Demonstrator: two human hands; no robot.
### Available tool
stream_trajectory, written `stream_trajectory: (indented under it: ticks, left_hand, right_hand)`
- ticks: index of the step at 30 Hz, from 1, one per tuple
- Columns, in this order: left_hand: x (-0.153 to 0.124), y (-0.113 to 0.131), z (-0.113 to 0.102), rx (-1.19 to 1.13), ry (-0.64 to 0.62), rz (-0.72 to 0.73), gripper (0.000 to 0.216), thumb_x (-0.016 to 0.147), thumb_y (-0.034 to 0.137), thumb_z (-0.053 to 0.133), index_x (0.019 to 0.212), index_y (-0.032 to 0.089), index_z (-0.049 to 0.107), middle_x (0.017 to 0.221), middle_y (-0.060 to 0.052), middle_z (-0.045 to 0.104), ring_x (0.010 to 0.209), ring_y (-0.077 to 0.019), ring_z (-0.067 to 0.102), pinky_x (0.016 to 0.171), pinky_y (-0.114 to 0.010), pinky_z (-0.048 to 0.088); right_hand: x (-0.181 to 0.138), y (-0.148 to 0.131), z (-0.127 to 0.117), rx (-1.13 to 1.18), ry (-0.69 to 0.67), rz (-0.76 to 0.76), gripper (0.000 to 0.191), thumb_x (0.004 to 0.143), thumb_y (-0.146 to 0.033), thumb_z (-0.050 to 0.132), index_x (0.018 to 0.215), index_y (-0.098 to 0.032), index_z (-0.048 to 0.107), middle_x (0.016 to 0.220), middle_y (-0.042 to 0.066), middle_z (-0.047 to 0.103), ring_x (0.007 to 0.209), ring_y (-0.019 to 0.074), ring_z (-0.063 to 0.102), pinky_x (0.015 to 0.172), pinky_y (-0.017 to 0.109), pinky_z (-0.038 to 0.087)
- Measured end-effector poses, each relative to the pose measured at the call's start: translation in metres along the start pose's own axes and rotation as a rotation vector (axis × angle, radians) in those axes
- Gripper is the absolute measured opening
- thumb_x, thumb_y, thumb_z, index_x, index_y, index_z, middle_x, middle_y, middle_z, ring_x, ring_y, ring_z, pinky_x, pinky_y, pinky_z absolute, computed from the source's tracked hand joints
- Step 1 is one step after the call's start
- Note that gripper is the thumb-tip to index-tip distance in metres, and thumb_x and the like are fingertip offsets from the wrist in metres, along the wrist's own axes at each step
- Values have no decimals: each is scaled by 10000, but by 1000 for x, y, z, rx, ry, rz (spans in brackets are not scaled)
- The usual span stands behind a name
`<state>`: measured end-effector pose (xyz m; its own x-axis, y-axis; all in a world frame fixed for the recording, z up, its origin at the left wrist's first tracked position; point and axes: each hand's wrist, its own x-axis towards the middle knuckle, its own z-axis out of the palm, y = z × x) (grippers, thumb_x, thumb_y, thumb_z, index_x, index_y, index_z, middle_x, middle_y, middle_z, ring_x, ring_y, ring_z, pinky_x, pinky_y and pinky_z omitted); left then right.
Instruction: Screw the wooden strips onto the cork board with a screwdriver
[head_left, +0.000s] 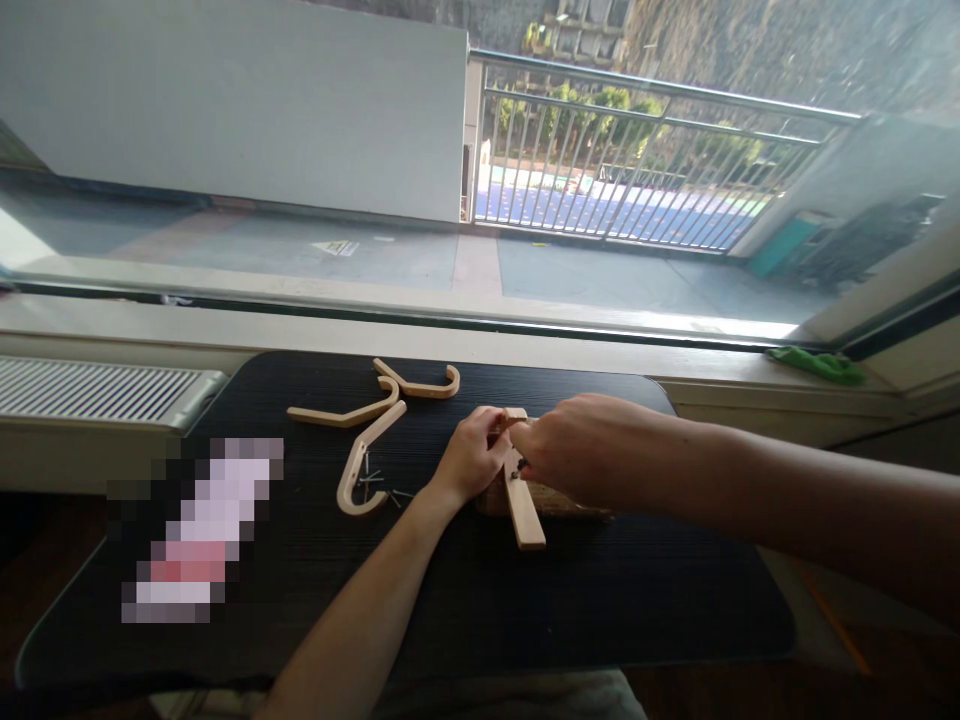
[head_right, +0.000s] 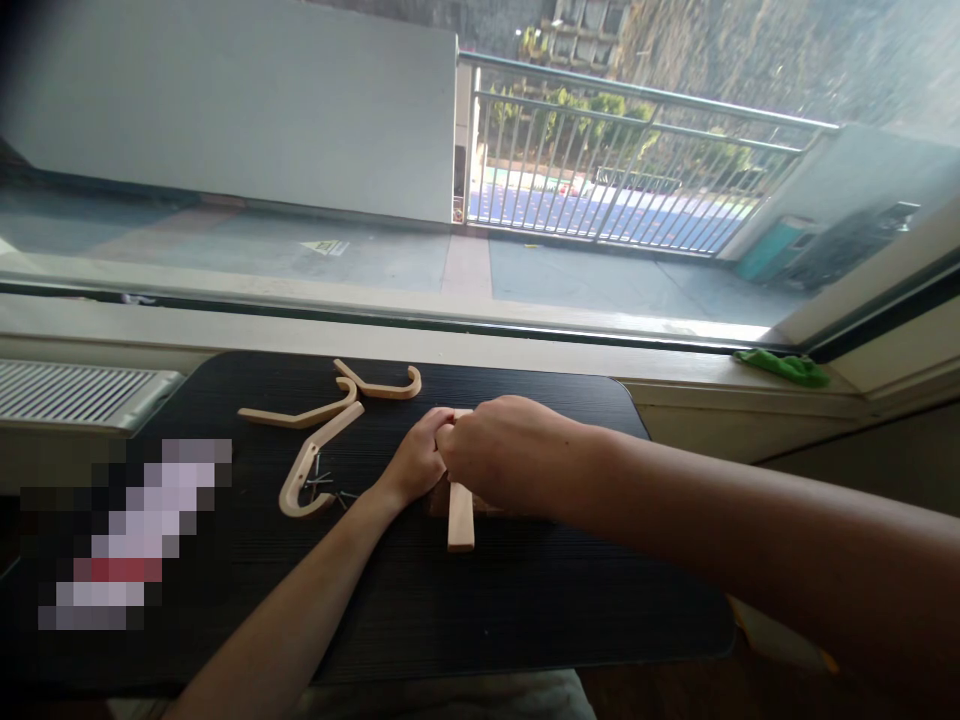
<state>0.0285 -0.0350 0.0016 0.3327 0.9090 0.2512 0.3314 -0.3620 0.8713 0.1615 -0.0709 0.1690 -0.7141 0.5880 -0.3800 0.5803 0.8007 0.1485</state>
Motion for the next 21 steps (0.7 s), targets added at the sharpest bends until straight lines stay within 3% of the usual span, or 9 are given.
stream_trajectory:
  ticks: [10, 21]
  left_hand:
    - [-1, 0, -1, 6, -5, -17, 180, 801, 82, 555, 935, 164, 643, 938, -59, 665, 905, -197, 630, 821, -302, 505]
    - [-1, 5, -3, -17, -10, -24, 172, 803, 92, 586, 944, 160, 657, 962, -68, 685, 924, -210, 645, 838, -321, 510]
  right_hand:
    - [4, -2, -2, -11, -10, 56, 88, 872, -198, 652, 897, -130, 701, 710, 66, 709, 633, 204, 680, 455, 276, 272]
    - [13, -11, -15, 44, -166, 147, 207, 920, -165, 552, 865, -164, 752, 808, 99, 745, 717, 238, 702, 492, 275, 391]
